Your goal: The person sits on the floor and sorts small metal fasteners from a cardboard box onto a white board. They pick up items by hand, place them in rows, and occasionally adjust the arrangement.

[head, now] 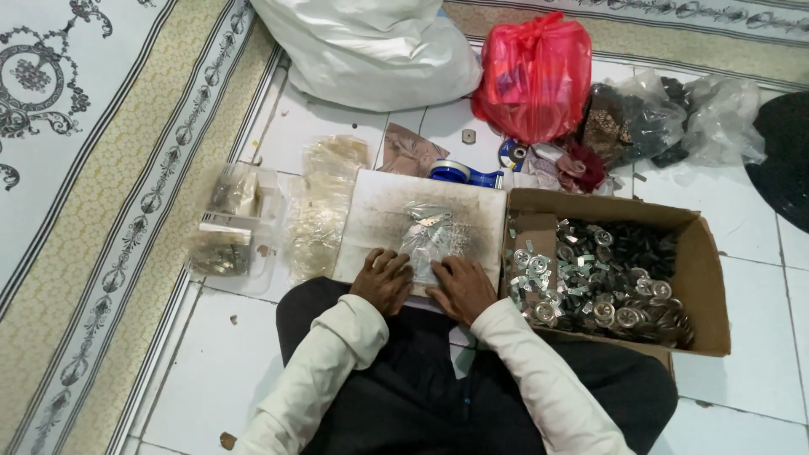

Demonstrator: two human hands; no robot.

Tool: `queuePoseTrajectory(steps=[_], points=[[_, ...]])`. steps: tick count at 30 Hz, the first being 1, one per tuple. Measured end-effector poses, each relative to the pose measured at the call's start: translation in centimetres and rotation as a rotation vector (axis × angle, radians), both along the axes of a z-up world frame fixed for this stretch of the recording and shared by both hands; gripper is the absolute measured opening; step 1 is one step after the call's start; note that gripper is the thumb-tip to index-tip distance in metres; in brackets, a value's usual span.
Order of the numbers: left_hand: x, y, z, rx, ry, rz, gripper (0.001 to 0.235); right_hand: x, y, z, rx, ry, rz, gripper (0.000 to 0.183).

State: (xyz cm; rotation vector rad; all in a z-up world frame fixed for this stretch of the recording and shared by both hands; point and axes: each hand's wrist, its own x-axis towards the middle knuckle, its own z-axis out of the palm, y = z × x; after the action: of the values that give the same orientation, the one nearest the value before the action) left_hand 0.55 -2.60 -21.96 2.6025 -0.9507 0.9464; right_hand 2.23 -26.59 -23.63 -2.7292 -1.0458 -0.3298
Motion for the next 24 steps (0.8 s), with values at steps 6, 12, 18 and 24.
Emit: queuePoseTrajectory(steps=[6, 12, 18, 24], points=[[0.6, 0.6, -1.4, 0.006, -0.003, -0.094, 0.024, -0.2, 0.3, 1.3, 0.028, 0.025, 0.021, 0.037], [0.9, 0.5, -1.8, -0.009, 0.053, -0.090, 0.018, 0.6, 0.2, -2.3, -0.030, -0.144, -0.010, 0.011], [1.7, 1.2, -5.4, -0.089, 0.262, 0.025, 0.010, -0.1, 0.7, 0.9, 0.073, -0.016, -0.066, 0.030], [2.6, 1.9, -7.8, -0.175, 0.436, 0.141, 0.011, 1.2, 0.6, -1.4, 0.176, 0.030, -0.149, 0.031]])
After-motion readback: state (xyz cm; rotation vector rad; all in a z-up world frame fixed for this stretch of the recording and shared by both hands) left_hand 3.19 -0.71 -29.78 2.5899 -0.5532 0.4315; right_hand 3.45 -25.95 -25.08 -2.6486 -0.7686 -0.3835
